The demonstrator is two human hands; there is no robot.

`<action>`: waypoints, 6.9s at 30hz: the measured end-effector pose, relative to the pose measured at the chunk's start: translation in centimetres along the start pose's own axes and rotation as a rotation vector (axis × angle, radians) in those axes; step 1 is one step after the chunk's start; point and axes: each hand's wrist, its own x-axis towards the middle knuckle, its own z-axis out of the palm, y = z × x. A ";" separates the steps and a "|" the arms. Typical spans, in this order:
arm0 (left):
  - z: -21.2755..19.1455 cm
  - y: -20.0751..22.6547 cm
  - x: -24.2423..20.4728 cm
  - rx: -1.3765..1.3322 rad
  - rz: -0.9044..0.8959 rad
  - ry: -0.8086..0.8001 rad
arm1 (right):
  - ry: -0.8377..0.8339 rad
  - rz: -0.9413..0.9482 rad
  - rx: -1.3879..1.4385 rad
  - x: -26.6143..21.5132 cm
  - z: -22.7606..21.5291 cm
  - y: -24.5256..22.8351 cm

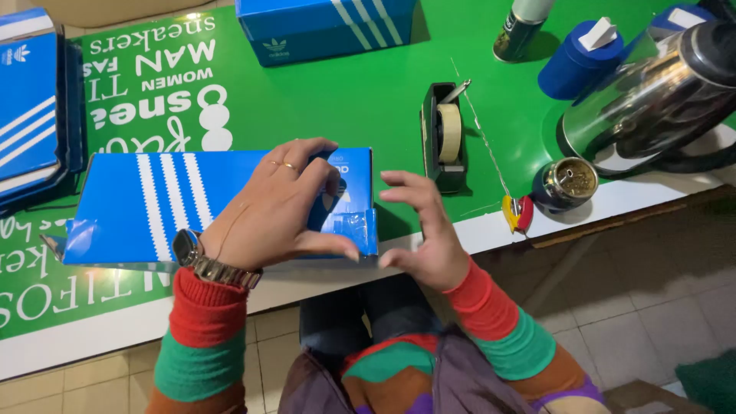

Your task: Assembling and taping cardboard shoe boxes.

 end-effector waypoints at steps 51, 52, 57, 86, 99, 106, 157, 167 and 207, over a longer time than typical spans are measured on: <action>0.4 -0.8 -0.7 -0.052 -0.007 0.069 | 0.006 0.054 -0.596 -6.6 -0.1 4.7; 0.6 -1.0 -0.7 -0.042 0.019 0.095 | 0.126 0.192 -0.552 -7.3 -0.8 5.6; 0.5 -0.7 -0.6 -0.033 0.005 0.075 | 0.421 0.165 -0.664 -7.3 -6.0 10.8; 0.9 -1.0 -0.8 -0.029 0.026 0.111 | 0.523 0.366 0.628 -7.9 -4.1 15.3; 0.9 -0.9 -0.8 -0.036 0.034 0.136 | 0.354 0.458 -0.607 -8.0 -6.8 13.8; 0.8 -0.8 -0.8 -0.055 0.014 0.116 | 0.378 0.717 -0.102 -8.6 -11.3 17.7; 1.2 -0.8 -0.8 -0.049 0.023 0.199 | -0.663 0.775 0.192 6.0 -4.8 3.8; 1.4 -0.7 -0.8 -0.031 0.039 0.209 | -0.701 0.966 0.196 6.8 -4.1 4.2; 0.9 -1.0 -0.7 -0.054 -0.001 0.097 | -0.301 -0.344 -0.603 2.4 -1.2 -0.5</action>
